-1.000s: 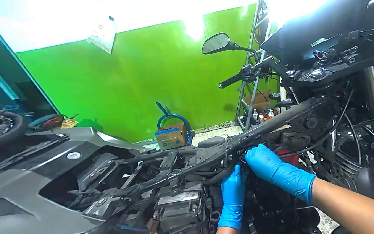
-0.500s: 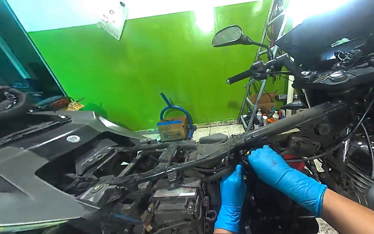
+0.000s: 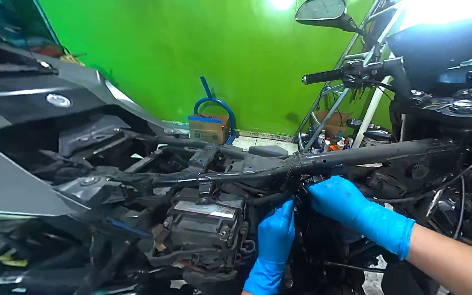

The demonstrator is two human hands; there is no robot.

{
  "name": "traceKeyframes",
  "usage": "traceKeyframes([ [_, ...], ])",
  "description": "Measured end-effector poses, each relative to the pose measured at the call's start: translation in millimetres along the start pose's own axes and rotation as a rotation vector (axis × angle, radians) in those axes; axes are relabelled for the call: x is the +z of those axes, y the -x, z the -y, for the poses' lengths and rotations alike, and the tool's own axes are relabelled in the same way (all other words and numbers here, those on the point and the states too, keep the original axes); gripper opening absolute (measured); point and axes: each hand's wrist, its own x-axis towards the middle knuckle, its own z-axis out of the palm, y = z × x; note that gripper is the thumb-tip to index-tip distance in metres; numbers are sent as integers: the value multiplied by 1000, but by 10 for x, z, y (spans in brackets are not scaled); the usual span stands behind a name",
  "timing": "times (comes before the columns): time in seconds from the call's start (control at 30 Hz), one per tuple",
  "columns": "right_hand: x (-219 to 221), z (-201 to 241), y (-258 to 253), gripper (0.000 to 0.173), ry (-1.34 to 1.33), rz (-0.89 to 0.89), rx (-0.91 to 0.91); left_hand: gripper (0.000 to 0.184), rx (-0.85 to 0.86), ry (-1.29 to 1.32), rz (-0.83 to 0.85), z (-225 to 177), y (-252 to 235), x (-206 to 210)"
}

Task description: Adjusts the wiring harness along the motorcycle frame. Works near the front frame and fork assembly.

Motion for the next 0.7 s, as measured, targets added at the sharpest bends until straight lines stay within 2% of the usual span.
traceKeyframes([
  [0.03,-21,-29,2,26,12,-10,-9,25,-55,31,20,-4,42,-58],
  [0.1,60,-140,47,20,55,-192,-61,28,-256,91,178,-88,85,-194],
  [0.2,235,-189,162,18,128,-446,-117,41,-732,302,670,-167,-84,-349],
  [0.23,290,-146,203,20,146,-488,-115,42,-850,403,747,-130,-135,-349],
  [0.3,408,-17,250,20,140,-539,-91,41,-1008,549,738,-69,-180,-330],
  [0.47,717,330,125,21,114,-574,-137,35,-1101,691,615,-29,-242,-224],
  [0.6,863,301,176,24,232,-501,-241,42,-1077,699,702,13,-219,-102],
  [0.7,850,306,199,25,265,-439,-231,36,-1025,656,707,-7,-135,24],
])
